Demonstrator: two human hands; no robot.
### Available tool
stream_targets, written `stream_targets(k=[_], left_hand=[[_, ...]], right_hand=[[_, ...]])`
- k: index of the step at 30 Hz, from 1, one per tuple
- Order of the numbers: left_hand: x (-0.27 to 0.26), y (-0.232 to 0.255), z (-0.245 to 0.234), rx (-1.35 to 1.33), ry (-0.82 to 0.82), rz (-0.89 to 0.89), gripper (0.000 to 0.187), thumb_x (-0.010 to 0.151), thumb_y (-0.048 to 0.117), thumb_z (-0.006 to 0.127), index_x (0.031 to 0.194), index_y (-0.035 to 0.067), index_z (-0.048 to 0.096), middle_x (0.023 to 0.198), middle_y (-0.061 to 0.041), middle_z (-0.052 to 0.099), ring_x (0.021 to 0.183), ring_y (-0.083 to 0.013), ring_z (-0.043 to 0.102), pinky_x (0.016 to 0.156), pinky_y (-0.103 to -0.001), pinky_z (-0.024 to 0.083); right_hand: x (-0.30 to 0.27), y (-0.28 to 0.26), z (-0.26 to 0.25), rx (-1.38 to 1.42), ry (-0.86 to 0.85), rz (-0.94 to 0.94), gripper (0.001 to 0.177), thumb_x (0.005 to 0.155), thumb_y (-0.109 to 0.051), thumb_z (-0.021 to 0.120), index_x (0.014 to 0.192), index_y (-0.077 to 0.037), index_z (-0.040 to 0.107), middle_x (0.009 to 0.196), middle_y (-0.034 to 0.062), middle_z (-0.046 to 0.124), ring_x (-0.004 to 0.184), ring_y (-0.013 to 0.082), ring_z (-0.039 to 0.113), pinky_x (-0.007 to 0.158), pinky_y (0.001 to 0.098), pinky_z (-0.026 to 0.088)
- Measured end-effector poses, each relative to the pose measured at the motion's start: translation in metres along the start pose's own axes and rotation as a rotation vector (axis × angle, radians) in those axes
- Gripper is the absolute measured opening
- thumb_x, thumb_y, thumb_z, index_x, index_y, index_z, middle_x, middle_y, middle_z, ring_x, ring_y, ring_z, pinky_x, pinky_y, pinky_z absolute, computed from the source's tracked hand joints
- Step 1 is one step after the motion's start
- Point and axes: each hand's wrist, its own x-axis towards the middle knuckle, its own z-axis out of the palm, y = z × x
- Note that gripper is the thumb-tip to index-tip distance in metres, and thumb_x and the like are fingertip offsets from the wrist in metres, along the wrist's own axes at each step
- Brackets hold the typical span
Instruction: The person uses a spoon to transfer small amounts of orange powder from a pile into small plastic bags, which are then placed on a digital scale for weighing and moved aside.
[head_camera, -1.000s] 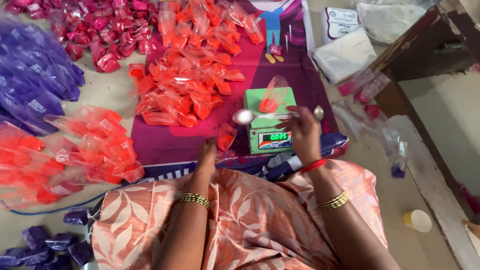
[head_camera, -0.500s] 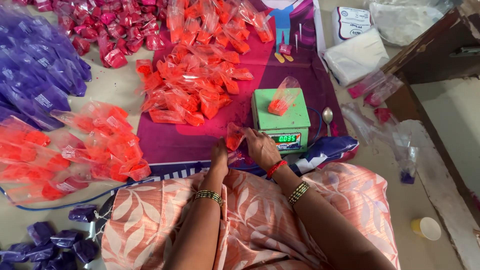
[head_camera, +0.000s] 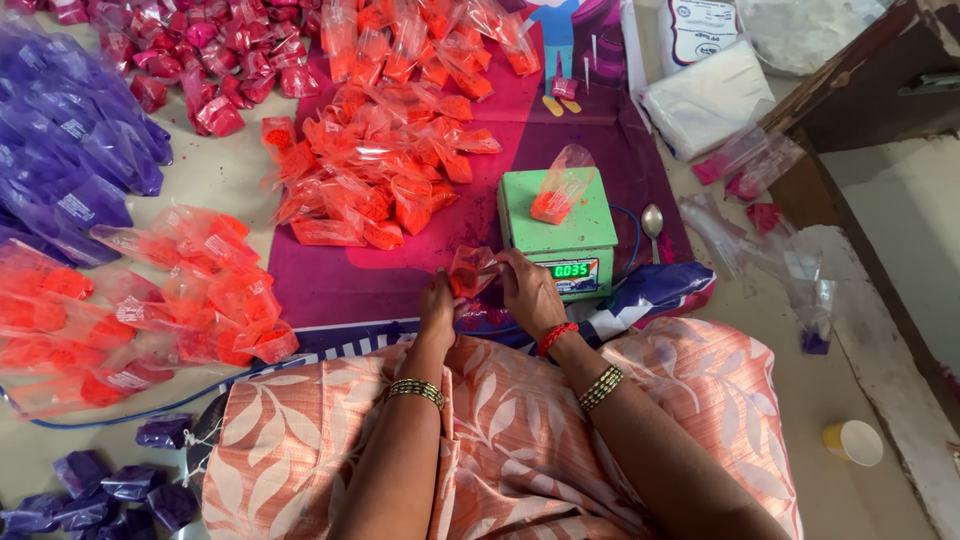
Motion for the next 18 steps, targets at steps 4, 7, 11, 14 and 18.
stream_targets(k=[4, 7, 11, 14, 18], left_hand=[[-0.006, 0.005, 0.004, 0.032, -0.023, 0.020, 0.055, 0.102, 0.054, 0.049, 0.119, 0.005, 0.066, 0.100, -0.010, 0.070, 0.076, -0.0186, 0.066, 0.057, -0.029, 0.056], [-0.009, 0.009, 0.004, 0.030, 0.024, -0.004, 0.050, 0.100, 0.053, 0.050, 0.118, 0.008, 0.062, 0.100, -0.007, 0.068, 0.077, -0.0183, 0.067, 0.059, -0.029, 0.057], [-0.010, 0.006, -0.001, 0.033, -0.051, 0.074, 0.052, 0.101, 0.054, 0.050, 0.113, 0.006, 0.067, 0.091, -0.004, 0.065, 0.073, -0.0140, 0.060, 0.058, -0.027, 0.055], [-0.006, 0.003, 0.000, 0.031, -0.067, 0.081, 0.052, 0.102, 0.055, 0.050, 0.111, 0.006, 0.066, 0.087, -0.004, 0.063, 0.072, -0.0139, 0.059, 0.058, -0.026, 0.054], [-0.007, 0.005, 0.000, 0.048, -0.045, 0.060, 0.054, 0.102, 0.056, 0.049, 0.114, 0.006, 0.067, 0.088, -0.005, 0.063, 0.072, -0.0152, 0.061, 0.057, -0.027, 0.053]], right_hand=[[-0.007, 0.013, 0.003, 0.097, -0.005, 0.108, 0.013, 0.098, -0.008, 0.058, 0.110, -0.006, 0.062, 0.084, 0.0199, 0.074, 0.080, 0.0376, 0.075, 0.068, 0.0457, 0.058], [-0.015, 0.014, 0.003, 0.016, 0.070, 0.075, 0.014, 0.096, -0.004, 0.061, 0.110, -0.003, 0.066, 0.083, 0.0229, 0.072, 0.080, 0.0411, 0.072, 0.068, 0.0462, 0.056], [-0.019, 0.016, -0.003, 0.219, 0.114, 0.234, 0.015, 0.097, -0.004, 0.058, 0.109, 0.000, 0.066, 0.085, 0.0165, 0.076, 0.081, 0.0255, 0.079, 0.067, 0.0349, 0.059], [-0.021, 0.031, -0.004, 0.373, 0.112, 0.373, 0.016, 0.099, -0.005, 0.057, 0.110, 0.002, 0.067, 0.088, 0.0138, 0.078, 0.083, 0.0206, 0.080, 0.067, 0.0306, 0.059], [-0.025, 0.045, -0.007, 0.699, 0.139, 0.505, 0.018, 0.102, -0.007, 0.055, 0.114, 0.002, 0.065, 0.093, 0.0124, 0.076, 0.086, 0.0217, 0.078, 0.070, 0.0288, 0.059]])
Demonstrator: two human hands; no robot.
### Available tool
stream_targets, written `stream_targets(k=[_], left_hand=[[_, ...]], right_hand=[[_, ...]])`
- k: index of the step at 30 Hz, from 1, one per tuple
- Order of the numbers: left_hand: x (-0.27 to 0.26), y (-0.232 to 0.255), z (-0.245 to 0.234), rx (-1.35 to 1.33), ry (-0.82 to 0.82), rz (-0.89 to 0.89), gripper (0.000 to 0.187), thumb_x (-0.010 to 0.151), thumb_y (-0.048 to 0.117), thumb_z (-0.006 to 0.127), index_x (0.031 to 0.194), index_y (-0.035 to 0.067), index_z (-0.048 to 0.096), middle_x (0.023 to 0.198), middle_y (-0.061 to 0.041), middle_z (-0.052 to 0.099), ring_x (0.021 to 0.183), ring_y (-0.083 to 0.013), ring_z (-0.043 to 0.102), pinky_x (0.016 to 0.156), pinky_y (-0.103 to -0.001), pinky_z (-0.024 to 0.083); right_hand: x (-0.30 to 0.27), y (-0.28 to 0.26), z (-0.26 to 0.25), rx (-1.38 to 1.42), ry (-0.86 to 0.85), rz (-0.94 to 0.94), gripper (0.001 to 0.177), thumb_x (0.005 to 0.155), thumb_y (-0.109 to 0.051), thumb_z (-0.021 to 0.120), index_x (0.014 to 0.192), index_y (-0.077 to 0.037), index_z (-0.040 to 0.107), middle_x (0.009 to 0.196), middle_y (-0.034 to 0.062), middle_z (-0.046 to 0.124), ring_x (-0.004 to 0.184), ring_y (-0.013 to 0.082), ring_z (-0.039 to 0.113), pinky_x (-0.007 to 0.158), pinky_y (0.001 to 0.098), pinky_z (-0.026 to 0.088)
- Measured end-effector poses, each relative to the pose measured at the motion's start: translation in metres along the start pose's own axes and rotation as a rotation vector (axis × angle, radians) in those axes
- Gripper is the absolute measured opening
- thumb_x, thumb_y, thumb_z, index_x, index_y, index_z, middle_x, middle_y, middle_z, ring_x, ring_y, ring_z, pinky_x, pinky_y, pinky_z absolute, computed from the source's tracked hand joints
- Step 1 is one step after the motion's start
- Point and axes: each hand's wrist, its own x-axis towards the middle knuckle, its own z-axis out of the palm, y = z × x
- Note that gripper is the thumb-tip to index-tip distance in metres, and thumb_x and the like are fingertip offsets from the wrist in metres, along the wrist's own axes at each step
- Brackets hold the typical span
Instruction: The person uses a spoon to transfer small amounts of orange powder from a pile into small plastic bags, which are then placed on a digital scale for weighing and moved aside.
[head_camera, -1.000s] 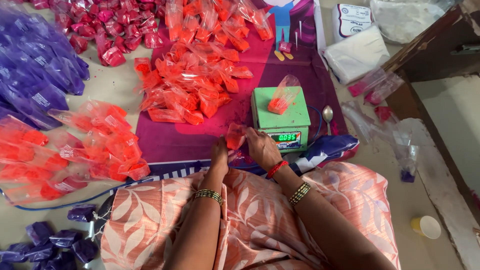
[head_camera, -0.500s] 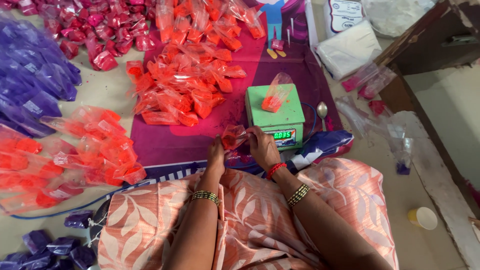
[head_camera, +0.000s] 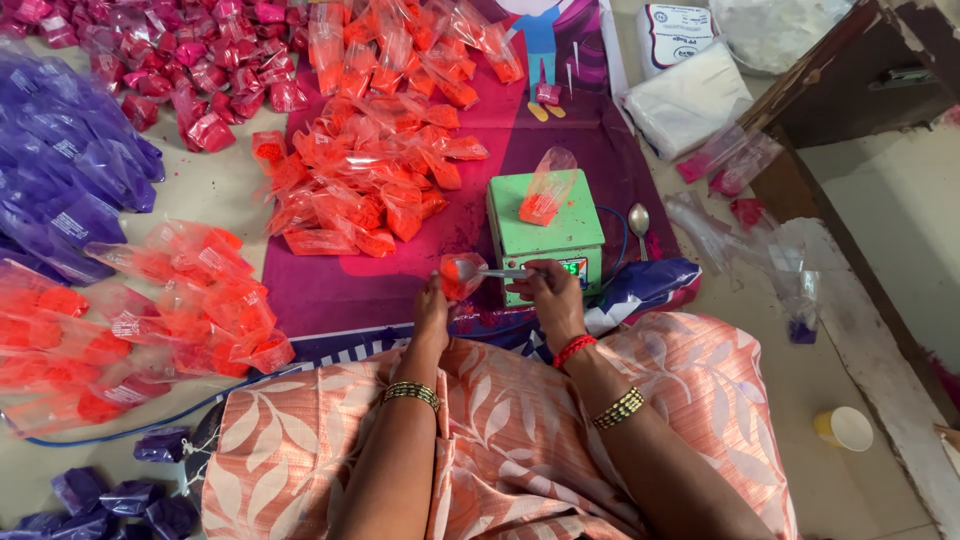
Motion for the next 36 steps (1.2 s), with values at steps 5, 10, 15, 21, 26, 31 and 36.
stream_targets(k=[5, 10, 15, 21, 26, 31, 36], left_hand=[[0.002, 0.002, -0.001, 0.011, 0.012, -0.010, 0.058, 0.101, 0.055, 0.047, 0.127, 0.007, 0.063, 0.108, -0.009, 0.067, 0.085, -0.0205, 0.066, 0.064, -0.032, 0.058], [0.007, -0.004, -0.007, -0.011, -0.021, -0.020, 0.064, 0.100, 0.055, 0.045, 0.140, 0.006, 0.053, 0.134, -0.014, 0.062, 0.112, -0.0307, 0.066, 0.083, -0.041, 0.062], [0.003, 0.000, -0.006, -0.051, -0.034, -0.027, 0.069, 0.101, 0.055, 0.045, 0.147, 0.004, 0.047, 0.142, -0.018, 0.058, 0.123, -0.0387, 0.061, 0.091, -0.047, 0.060], [0.000, 0.003, -0.006, -0.061, -0.033, -0.016, 0.072, 0.101, 0.056, 0.044, 0.151, 0.004, 0.042, 0.147, -0.019, 0.054, 0.126, -0.0415, 0.059, 0.093, -0.049, 0.059], [0.000, 0.004, -0.006, -0.056, -0.032, -0.015, 0.071, 0.101, 0.055, 0.045, 0.151, 0.004, 0.042, 0.146, -0.019, 0.054, 0.127, -0.0411, 0.059, 0.094, -0.049, 0.059], [0.003, 0.001, -0.006, -0.044, -0.021, -0.015, 0.070, 0.101, 0.055, 0.045, 0.149, 0.004, 0.046, 0.144, -0.017, 0.057, 0.125, -0.0401, 0.061, 0.092, -0.049, 0.059], [0.011, -0.004, -0.006, -0.036, 0.000, -0.005, 0.069, 0.099, 0.059, 0.046, 0.145, 0.007, 0.050, 0.138, -0.013, 0.061, 0.118, -0.0369, 0.063, 0.086, -0.046, 0.059]], right_hand=[[-0.007, -0.020, -0.014, 0.200, 0.035, 0.099, 0.015, 0.103, -0.007, 0.056, 0.112, 0.003, 0.063, 0.096, 0.0123, 0.075, 0.089, 0.0226, 0.078, 0.073, 0.0294, 0.057], [-0.009, -0.046, -0.037, 0.327, 0.063, 0.123, 0.013, 0.103, -0.008, 0.056, 0.110, 0.001, 0.062, 0.097, 0.0099, 0.073, 0.092, 0.0230, 0.077, 0.076, 0.0310, 0.058], [-0.001, -0.092, -0.074, 0.446, 0.101, -0.036, 0.014, 0.103, -0.007, 0.056, 0.113, 0.001, 0.062, 0.097, 0.0132, 0.075, 0.094, 0.0246, 0.076, 0.079, 0.0315, 0.058], [0.029, -0.127, -0.111, 0.434, 0.211, -0.255, 0.012, 0.107, -0.004, 0.058, 0.114, 0.005, 0.063, 0.100, 0.0129, 0.072, 0.091, 0.0250, 0.077, 0.079, 0.0323, 0.061], [0.039, -0.131, -0.105, 0.157, 0.275, -0.470, 0.012, 0.107, -0.004, 0.056, 0.116, 0.003, 0.062, 0.100, 0.0114, 0.069, 0.092, 0.0234, 0.079, 0.080, 0.0310, 0.062], [0.021, -0.137, -0.076, -0.623, 0.446, -0.477, 0.017, 0.104, -0.003, 0.058, 0.120, -0.004, 0.066, 0.090, 0.0167, 0.073, 0.077, 0.0268, 0.074, 0.072, 0.0413, 0.057], [0.014, -0.140, -0.068, -0.858, 0.232, -0.903, 0.032, 0.097, 0.001, 0.056, 0.128, -0.004, 0.060, 0.116, 0.0168, 0.073, 0.103, 0.0414, 0.070, 0.096, 0.0525, 0.047]])
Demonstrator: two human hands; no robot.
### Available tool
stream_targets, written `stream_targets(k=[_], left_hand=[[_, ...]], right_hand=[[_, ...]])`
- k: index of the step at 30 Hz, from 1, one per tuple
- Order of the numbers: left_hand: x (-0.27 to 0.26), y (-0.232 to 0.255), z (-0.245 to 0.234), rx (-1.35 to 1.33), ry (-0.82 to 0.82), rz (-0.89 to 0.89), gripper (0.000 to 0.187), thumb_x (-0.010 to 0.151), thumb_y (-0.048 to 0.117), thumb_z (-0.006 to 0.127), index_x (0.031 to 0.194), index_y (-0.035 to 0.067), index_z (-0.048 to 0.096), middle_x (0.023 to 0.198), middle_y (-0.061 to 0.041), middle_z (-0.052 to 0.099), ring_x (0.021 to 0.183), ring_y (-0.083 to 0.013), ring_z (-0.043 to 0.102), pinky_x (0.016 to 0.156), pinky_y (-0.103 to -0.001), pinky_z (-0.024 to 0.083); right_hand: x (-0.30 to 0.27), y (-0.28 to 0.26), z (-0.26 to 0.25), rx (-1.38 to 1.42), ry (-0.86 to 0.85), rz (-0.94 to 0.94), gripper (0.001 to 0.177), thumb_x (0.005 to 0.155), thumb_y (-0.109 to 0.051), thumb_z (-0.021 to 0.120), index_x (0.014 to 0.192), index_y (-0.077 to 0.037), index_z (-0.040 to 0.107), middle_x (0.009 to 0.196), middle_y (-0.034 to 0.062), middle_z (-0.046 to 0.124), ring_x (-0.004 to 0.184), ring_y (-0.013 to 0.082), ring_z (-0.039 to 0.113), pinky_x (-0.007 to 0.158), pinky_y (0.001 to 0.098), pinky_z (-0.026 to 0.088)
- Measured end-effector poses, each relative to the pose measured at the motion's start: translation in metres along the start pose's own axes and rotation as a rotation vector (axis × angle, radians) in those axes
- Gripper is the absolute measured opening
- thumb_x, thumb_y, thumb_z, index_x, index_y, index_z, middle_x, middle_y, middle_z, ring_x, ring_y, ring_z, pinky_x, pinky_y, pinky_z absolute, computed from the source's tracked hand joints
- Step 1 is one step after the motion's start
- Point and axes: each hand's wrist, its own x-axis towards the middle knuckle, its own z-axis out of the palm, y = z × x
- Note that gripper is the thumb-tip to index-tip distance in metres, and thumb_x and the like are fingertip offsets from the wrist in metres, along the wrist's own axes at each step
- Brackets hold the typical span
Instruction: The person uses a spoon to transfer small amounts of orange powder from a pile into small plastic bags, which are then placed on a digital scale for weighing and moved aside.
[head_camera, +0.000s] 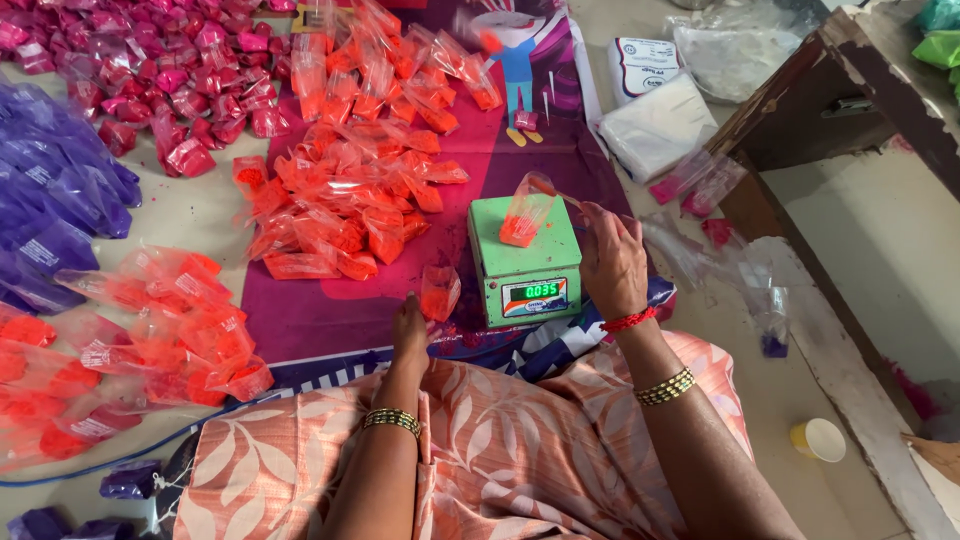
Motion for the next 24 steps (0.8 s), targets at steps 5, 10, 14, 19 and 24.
stream_targets(k=[5, 10, 14, 19, 24], left_hand=[[-0.009, 0.007, 0.000, 0.049, 0.014, -0.001, 0.067, 0.099, 0.059, 0.046, 0.143, 0.009, 0.053, 0.135, -0.011, 0.063, 0.111, -0.0330, 0.065, 0.079, -0.045, 0.061], [-0.018, 0.014, -0.001, 0.088, 0.034, 0.001, 0.064, 0.100, 0.059, 0.045, 0.141, 0.011, 0.053, 0.134, -0.009, 0.062, 0.107, -0.0300, 0.066, 0.071, -0.042, 0.061], [-0.022, 0.015, -0.004, 0.092, 0.047, 0.023, 0.062, 0.101, 0.059, 0.046, 0.139, 0.010, 0.056, 0.130, -0.012, 0.062, 0.103, -0.0275, 0.064, 0.070, -0.042, 0.061], [-0.023, 0.018, -0.005, 0.093, 0.062, -0.019, 0.059, 0.100, 0.055, 0.048, 0.140, 0.013, 0.051, 0.132, -0.008, 0.061, 0.103, -0.0279, 0.066, 0.075, -0.041, 0.060], [-0.030, 0.022, -0.007, 0.102, 0.081, -0.013, 0.058, 0.101, 0.054, 0.048, 0.139, 0.010, 0.052, 0.134, -0.008, 0.061, 0.106, -0.0276, 0.065, 0.078, -0.043, 0.060]], right_hand=[[-0.008, 0.016, 0.000, 0.082, 0.085, 0.141, 0.024, 0.102, -0.002, 0.056, 0.125, -0.004, 0.062, 0.108, 0.0141, 0.076, 0.099, 0.0297, 0.076, 0.086, 0.0408, 0.055], [-0.038, 0.088, 0.004, 0.771, 0.370, 0.528, 0.016, 0.111, -0.007, 0.061, 0.123, 0.002, 0.064, 0.106, 0.0103, 0.074, 0.100, 0.0219, 0.077, 0.085, 0.0287, 0.058], [-0.052, 0.107, -0.004, 1.225, 0.529, 0.889, 0.016, 0.102, -0.006, 0.063, 0.117, 0.000, 0.064, 0.105, 0.0085, 0.074, 0.096, 0.0242, 0.078, 0.081, 0.0326, 0.062], [-0.053, 0.113, -0.004, 1.304, 0.562, 0.850, 0.013, 0.103, -0.005, 0.063, 0.115, -0.001, 0.063, 0.109, 0.0084, 0.071, 0.098, 0.0260, 0.077, 0.084, 0.0342, 0.062], [-0.055, 0.116, -0.008, 1.325, 0.594, 0.894, 0.014, 0.102, -0.004, 0.063, 0.116, 0.000, 0.064, 0.109, 0.0083, 0.072, 0.097, 0.0257, 0.077, 0.083, 0.0349, 0.062]])
